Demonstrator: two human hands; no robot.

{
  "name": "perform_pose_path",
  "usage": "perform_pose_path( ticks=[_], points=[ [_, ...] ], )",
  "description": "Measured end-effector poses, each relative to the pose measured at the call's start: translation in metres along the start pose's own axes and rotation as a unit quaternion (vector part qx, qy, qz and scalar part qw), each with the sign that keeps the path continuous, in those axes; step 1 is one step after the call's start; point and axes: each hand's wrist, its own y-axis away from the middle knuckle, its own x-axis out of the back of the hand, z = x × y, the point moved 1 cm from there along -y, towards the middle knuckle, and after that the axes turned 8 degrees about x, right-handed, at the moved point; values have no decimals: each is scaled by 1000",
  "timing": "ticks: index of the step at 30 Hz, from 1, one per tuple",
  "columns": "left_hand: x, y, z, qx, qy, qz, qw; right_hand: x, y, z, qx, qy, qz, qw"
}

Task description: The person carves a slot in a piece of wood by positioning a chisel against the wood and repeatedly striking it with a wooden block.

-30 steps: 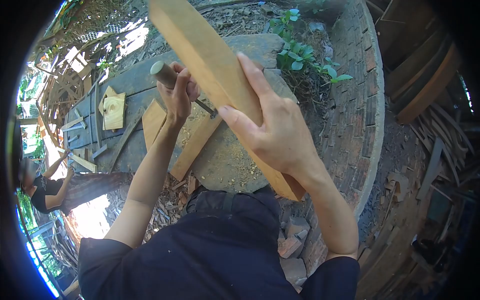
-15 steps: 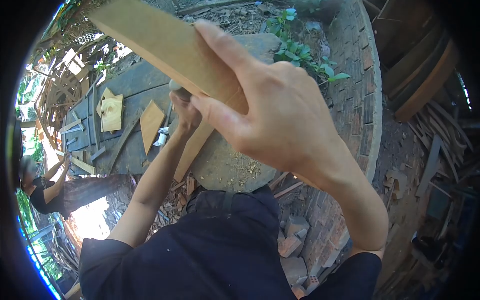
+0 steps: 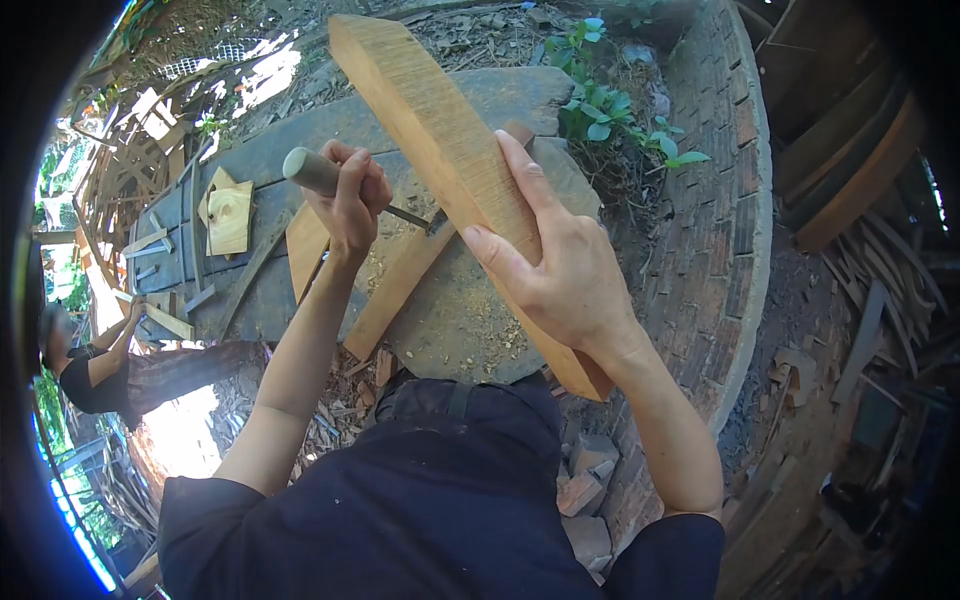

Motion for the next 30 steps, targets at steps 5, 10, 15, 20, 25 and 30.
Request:
perform_pose_path(
  ticks=[5,10,15,20,25,30],
  points=[
    [-5,2,1,-12,-34,-18,999,-1,-1,2,25,7,21,999],
    [-12,5,4,-15,-51,-10,999,0,-2,-3,7,-6,8,1000],
    [-16,7,6,-13,-114,-11,993,5,-10,-24,-1,-54,-2,999],
    [-16,6,0,-22,-105,-15,994,17,-32,-71,189,-146,90,967],
    [-18,1,-9,-238,-184,16,954,24,-31,-60,84,177,-124,973],
    [-13,0,-16,-97,-134,15,986,28,-32,-74,188,107,-3,976]
  ],
)
